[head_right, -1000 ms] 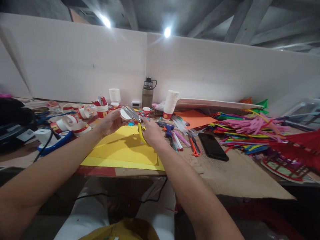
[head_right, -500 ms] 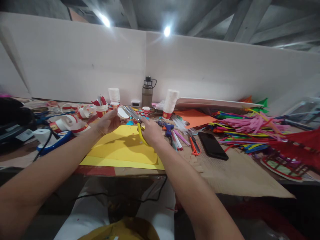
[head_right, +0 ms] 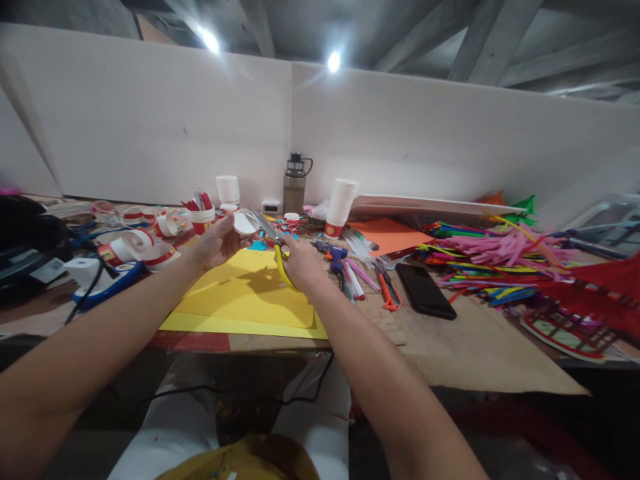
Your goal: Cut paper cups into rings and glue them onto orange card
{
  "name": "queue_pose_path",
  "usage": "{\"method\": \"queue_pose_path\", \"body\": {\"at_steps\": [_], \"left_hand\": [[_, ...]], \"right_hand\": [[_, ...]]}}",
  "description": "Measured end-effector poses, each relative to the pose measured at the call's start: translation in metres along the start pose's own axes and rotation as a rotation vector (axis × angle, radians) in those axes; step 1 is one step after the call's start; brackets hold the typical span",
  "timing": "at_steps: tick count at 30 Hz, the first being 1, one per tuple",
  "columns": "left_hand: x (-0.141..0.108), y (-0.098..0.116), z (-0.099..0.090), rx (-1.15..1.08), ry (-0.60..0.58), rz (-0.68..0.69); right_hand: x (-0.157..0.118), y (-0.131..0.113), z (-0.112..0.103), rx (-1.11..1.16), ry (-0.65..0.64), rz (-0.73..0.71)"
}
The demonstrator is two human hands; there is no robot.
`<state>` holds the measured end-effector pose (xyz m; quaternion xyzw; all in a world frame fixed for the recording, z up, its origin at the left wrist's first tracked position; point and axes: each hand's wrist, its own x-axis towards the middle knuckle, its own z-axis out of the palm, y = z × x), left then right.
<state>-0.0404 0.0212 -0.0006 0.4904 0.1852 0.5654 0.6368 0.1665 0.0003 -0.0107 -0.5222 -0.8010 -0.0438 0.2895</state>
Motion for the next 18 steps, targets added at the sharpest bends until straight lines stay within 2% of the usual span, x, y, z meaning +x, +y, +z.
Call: {"method": "queue_pose_path", "body": {"at_steps": [7, 18], "left_hand": [[-0.0006, -0.005, -0.0044, 0.01, -0.033, -0.069], [0.0013, -0.002, -0.0058, 0.016, -0.052, -0.054]], "right_hand": [[-0.0011, 0.0026, 0.0028, -0.015, -0.02, -0.028], [-0.0025, 0.0015, 0.0012, -0.024, 0.002, -0.03]]}}
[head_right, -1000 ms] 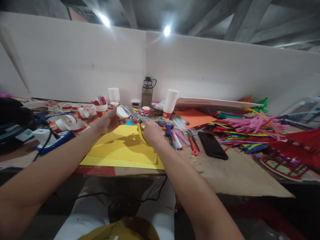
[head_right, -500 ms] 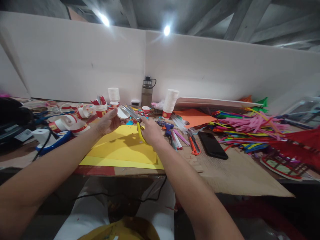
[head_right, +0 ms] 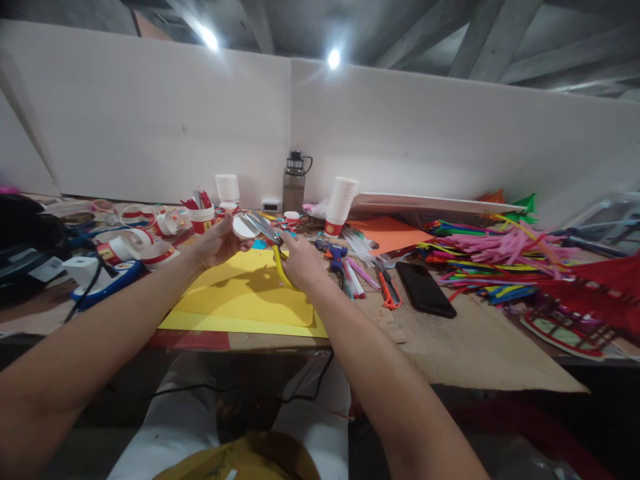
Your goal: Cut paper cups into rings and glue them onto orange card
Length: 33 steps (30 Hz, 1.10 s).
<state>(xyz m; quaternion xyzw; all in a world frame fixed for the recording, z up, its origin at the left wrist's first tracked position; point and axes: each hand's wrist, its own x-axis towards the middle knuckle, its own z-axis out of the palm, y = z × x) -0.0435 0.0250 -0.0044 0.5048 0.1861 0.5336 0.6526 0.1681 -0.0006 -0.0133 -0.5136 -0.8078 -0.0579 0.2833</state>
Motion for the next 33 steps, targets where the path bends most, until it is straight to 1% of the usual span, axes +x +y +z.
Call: {"method": "queue_pose_path", "body": {"at_steps": [6, 11, 14, 17, 19, 24, 29, 33], "left_hand": [[0.001, 0.003, 0.0, -0.003, 0.035, -0.031], [0.0, 0.007, 0.009, -0.01, 0.029, 0.001], [-0.001, 0.009, 0.012, -0.013, 0.072, 0.021], [-0.001, 0.007, 0.01, -0.039, 0.096, 0.029], [0.0, 0.004, 0.007, -0.048, 0.082, 0.017], [0.0, -0.003, 0.002, -0.031, 0.035, -0.074], [-0.001, -0.001, 0.004, -0.03, 0.019, -0.061], [-0.001, 0.002, 0.004, -0.027, 0.03, -0.047]], "right_hand": [[0.001, -0.002, 0.001, -0.009, -0.015, -0.003], [0.001, -0.003, -0.001, 0.011, -0.015, 0.018], [0.001, -0.001, 0.0, 0.014, -0.004, 0.012], [0.002, 0.001, 0.003, 0.028, 0.002, -0.001], [0.002, 0.002, 0.004, 0.039, 0.005, -0.003], [0.001, 0.002, 0.005, 0.047, -0.016, 0.007], [0.001, 0.001, 0.002, 0.021, -0.023, 0.002], [0.001, 0.001, 0.002, 0.002, -0.016, -0.013]]}}
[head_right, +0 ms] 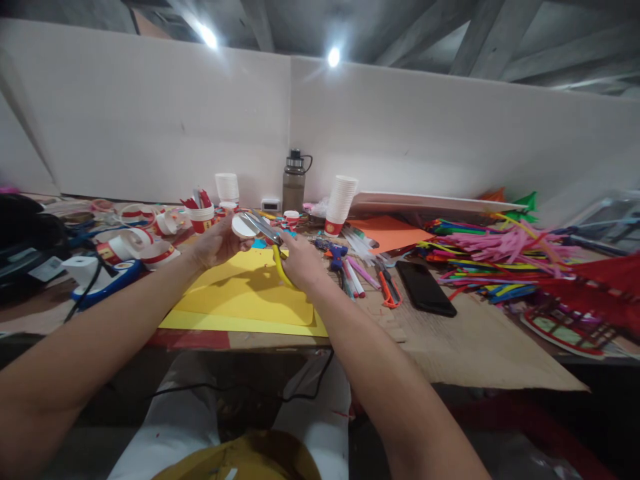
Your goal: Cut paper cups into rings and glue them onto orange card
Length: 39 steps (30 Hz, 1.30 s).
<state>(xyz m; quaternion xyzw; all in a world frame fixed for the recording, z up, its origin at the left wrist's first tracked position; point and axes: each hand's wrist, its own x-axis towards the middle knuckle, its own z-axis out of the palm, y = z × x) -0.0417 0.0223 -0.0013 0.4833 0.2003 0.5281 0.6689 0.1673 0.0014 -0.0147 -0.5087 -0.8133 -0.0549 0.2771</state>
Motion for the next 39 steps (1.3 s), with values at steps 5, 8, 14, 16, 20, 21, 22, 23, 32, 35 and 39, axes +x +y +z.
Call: {"method": "queue_pose_path", "body": {"at_steps": [5, 8, 14, 16, 20, 21, 22, 23, 32, 35, 39], "left_hand": [[0.001, 0.001, -0.002, 0.018, 0.005, 0.006], [0.001, 0.002, 0.001, 0.034, 0.015, 0.014], [-0.002, 0.006, 0.009, 0.005, 0.078, 0.063], [-0.002, 0.005, 0.009, 0.002, 0.082, 0.063], [-0.001, 0.0, 0.003, 0.011, 0.048, -0.01], [0.0, -0.001, 0.002, 0.016, 0.033, -0.028], [0.0, -0.003, 0.001, 0.021, 0.019, -0.037], [0.0, -0.003, 0.001, 0.025, 0.007, -0.037], [-0.004, 0.004, 0.01, 0.052, 0.019, -0.013], [-0.004, 0.005, 0.009, 0.064, 0.012, -0.019], [-0.004, 0.007, 0.008, 0.081, 0.001, -0.028]], "right_hand": [[0.0, -0.002, 0.0, -0.02, 0.003, 0.004], [0.0, -0.004, -0.003, 0.007, -0.001, 0.009], [0.0, -0.005, -0.004, 0.012, -0.009, 0.043], [0.0, -0.003, -0.002, 0.003, -0.001, 0.033], [0.0, 0.001, 0.002, 0.019, 0.011, 0.004], [0.0, 0.001, 0.002, 0.026, 0.008, -0.002], [0.0, 0.001, 0.002, 0.031, 0.004, -0.007], [0.0, 0.001, 0.002, 0.034, 0.003, -0.01], [-0.001, 0.001, 0.001, 0.001, 0.03, -0.03], [-0.001, 0.001, 0.002, 0.002, 0.027, -0.032], [0.0, -0.001, 0.001, 0.037, 0.027, -0.046]]}}
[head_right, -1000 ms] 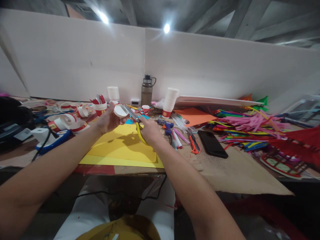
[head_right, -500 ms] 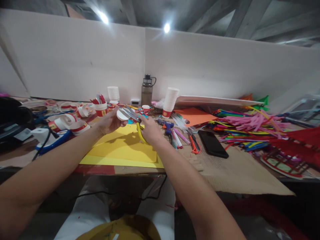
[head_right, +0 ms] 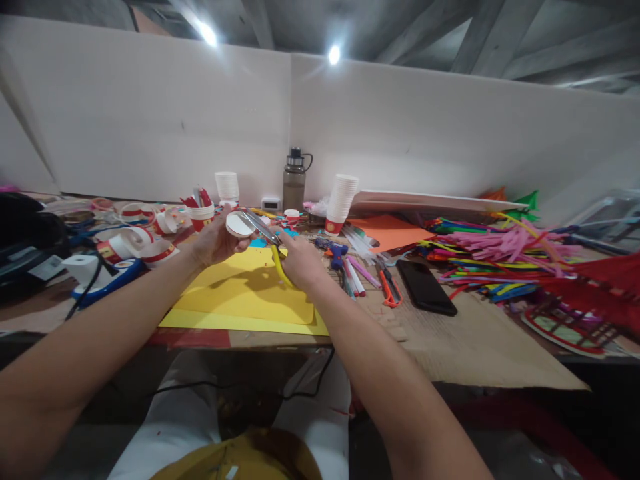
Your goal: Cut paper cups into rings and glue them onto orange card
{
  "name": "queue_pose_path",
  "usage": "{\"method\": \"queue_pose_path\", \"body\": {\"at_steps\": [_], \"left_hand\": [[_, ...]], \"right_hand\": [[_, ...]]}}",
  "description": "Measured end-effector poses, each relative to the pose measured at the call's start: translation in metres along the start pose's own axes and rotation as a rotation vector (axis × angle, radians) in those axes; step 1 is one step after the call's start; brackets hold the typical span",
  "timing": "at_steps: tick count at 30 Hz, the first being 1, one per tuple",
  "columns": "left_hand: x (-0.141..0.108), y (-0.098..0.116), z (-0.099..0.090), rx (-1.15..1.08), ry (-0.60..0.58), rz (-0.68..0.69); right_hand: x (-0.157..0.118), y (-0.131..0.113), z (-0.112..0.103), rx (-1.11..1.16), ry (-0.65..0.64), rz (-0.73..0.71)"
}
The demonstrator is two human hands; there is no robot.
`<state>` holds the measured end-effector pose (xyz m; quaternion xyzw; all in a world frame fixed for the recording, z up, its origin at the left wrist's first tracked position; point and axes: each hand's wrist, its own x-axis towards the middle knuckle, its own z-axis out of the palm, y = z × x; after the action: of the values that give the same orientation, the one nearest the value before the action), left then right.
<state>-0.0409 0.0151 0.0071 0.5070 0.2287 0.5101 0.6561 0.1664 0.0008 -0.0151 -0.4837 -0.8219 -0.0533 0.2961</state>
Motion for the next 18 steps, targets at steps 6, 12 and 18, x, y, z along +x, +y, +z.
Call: {"method": "queue_pose_path", "body": {"at_steps": [6, 12, 18], "left_hand": [[-0.002, 0.006, 0.002, 0.014, 0.052, -0.045], [0.002, 0.003, -0.008, 0.0, 0.01, -0.112], [0.001, -0.005, -0.008, 0.044, -0.093, 0.08]], "right_hand": [[0.0, -0.004, -0.003, 0.05, -0.005, -0.019], [0.0, -0.003, -0.001, 0.124, 0.002, -0.024], [0.005, 0.007, 0.001, 0.257, 0.122, 0.069]]}}
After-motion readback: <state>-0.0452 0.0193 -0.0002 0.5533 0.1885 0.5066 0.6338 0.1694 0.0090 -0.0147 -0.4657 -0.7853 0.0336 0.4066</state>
